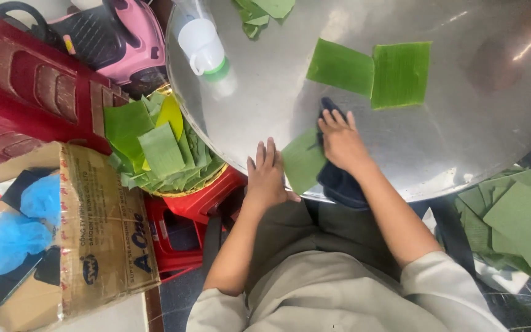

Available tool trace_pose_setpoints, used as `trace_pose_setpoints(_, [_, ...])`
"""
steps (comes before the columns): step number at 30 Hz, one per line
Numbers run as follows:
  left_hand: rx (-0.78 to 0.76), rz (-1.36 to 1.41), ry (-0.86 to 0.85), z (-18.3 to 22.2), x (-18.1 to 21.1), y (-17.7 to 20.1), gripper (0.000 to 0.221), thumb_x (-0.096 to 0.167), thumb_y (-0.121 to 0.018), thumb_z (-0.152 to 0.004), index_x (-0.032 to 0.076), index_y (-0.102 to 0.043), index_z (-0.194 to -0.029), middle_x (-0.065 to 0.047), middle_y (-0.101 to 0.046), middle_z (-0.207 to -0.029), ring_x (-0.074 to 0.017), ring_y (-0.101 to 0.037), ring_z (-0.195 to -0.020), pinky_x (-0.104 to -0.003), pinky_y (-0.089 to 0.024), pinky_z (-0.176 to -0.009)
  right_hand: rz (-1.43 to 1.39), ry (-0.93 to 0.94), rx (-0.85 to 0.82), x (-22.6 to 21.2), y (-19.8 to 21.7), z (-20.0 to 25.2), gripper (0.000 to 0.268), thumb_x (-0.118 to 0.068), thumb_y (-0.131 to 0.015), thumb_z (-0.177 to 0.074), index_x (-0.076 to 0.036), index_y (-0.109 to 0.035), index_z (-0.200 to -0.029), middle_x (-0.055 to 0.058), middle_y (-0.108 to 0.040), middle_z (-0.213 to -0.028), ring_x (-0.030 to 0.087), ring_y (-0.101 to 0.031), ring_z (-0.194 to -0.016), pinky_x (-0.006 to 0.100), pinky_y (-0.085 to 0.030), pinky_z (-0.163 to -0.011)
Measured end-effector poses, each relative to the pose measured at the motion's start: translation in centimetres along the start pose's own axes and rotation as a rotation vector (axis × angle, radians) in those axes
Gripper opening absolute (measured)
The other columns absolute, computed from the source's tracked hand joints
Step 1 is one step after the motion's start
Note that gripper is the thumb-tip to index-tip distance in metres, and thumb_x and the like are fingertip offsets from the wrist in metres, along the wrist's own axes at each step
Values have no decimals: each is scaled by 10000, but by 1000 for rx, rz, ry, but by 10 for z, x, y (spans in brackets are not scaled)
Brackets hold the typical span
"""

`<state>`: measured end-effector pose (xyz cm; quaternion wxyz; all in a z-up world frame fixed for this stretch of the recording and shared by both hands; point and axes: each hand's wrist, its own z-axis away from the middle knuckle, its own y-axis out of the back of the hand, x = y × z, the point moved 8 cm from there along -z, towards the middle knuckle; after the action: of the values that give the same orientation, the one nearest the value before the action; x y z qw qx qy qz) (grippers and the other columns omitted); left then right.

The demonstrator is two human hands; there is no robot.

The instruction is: Cleaning individual pieces of cut banana leaves by wiping them with a cloth on a metal table.

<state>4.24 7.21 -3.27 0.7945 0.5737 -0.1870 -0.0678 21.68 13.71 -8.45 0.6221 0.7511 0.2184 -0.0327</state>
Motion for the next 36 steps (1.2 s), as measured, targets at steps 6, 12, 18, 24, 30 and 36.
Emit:
trace_pose_setpoints(6, [-24, 106, -23, -8, -12, 1, 1225, 561, -959, -516, -61, -478, -1455, -279, -165, -1677, -469, -103, -1547, -738, -197, -1159, -25, 269, -50, -69, -18, 56, 536, -78, -510, -873, 5, -602, -1395, 221, -535, -1515, 414, -442, -1444, 608, -249, -1199])
trace_pose_setpoints(12, [206, 301, 87, -27, -32, 6, 314, 296, -815, -795, 90, -789, -1031, -219, -330, -1626, -451, -261, -1508, -691, -267, -1151, -98, 188, 69, -37, 2, 132, 456, -80, -535, -925, -120, -658, -1362, 107, -566, -1516, 314, -492, -1424, 576, -262, -1204])
trace_pose_setpoints(18, [432, 339, 219, -53, -51, -40, 323, 324, -855, -757, 163, -759, -1019, -129, -474, -1469, -400, -397, -1392, -663, -356, -1077, -4, -34, 250, 56, 34, 158, 411, -3, -555, -969, -48, -677, -1358, 186, -627, -1483, 345, -551, -1413, 564, -237, -1256])
trace_pose_setpoints(24, [694, 668, -6, -47, -57, -33, 206, 0, -485, -853, 178, -583, -889, -32, -630, -725, -276, -623, -662, -395, -466, -669, -221, -49, 463, 48, 65, 172, 309, -9, -472, -1114, 104, -682, -1311, 271, -675, -1361, 425, -624, -1300, 570, -407, -1242])
trace_pose_setpoints(30, [1333, 683, 343, 56, -190, 82, 238, 12, -507, -929, 142, -669, -813, -32, -693, -861, -190, -659, -875, -359, -548, -875, -226, -62, 445, 50, 63, 172, 313, 31, -485, -1096, 81, -679, -1337, 252, -672, -1379, 403, -614, -1331, 565, -394, -1255])
trace_pose_setpoints(36, [1490, 658, 937, 82, -375, 44, 169, 4, -722, -888, 131, -651, -802, -48, -717, -777, -205, -723, -760, -439, -612, -879, -217, -53, 447, 52, 59, 171, 318, -7, -478, -1104, 88, -687, -1324, 262, -676, -1365, 417, -616, -1329, 581, -390, -1253])
